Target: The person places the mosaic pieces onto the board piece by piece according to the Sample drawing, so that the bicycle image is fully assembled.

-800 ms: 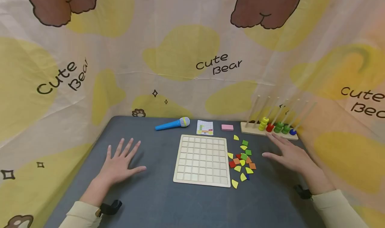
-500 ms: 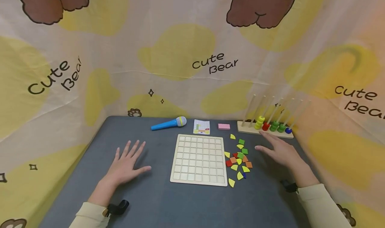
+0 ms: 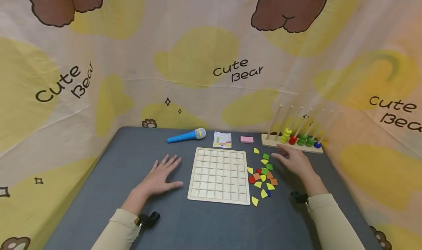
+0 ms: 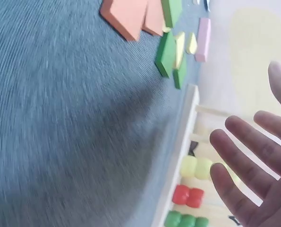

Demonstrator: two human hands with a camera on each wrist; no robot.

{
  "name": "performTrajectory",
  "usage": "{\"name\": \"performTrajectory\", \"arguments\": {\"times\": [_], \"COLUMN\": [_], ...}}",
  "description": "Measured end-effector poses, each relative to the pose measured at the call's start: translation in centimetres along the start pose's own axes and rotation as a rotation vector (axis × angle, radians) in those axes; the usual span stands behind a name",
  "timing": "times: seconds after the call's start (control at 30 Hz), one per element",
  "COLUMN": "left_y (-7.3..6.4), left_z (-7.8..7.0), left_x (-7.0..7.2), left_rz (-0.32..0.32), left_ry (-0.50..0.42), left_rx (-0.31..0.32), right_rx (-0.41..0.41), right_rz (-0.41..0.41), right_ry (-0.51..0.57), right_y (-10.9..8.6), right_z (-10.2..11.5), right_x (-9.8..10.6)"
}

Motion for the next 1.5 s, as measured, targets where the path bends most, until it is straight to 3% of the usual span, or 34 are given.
{"name": "performTrajectory", "arguments": {"times": [0.2,0.5,0.7,0.87,1.17,1.3,1.5], "left_y": [0.9,1.7,2.0,1.9,2.0,2.4,2.6], "left_z": [-1.3,-3.0,-3.0,-3.2,-3.8,-3.3,-3.1], "left_x": [-1.7,-2.9,-3.6,-3.8,-4.3,-4.4,-4.4], "left_rz": [0.064,0.097,0.118,0.139,0.157,0.142,0.168], "left_ry": [-0.036,-0.055,-0.045,-0.018,0.032,0.047,0.016], "left_rx": [-0.038,-0.092,-0.080,-0.055,-0.012,-0.025,-0.059], "right_rx": [-0.028,-0.067,-0.060,-0.078,-0.194,-0.205,-0.185], "right_rz": [0.024,0.075,0.090,0.094,0.121,0.113,0.069], "right_ry": [0.063,0.095,0.077,0.098,0.197,0.248,0.322], "right_y": [1.3,2.6,3.6,4.0,4.1,4.2,4.1], "right_z": [-0.7,-1.1,-0.8,-1.0,-2.4,-2.3,-0.9], "right_x": [-2.2,-4.8,-6.0,-6.2,-6.2,-6.1,-5.2]}}
Point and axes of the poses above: each hand's wrist, its own y-axis towards the middle knuckle, its own x-axis out of the back of the hand, z = x × y, the point moved 9 cm from there along y, towards the middle knuckle, and after that the axes turned 1 degree about x, right-handed, at the moved point
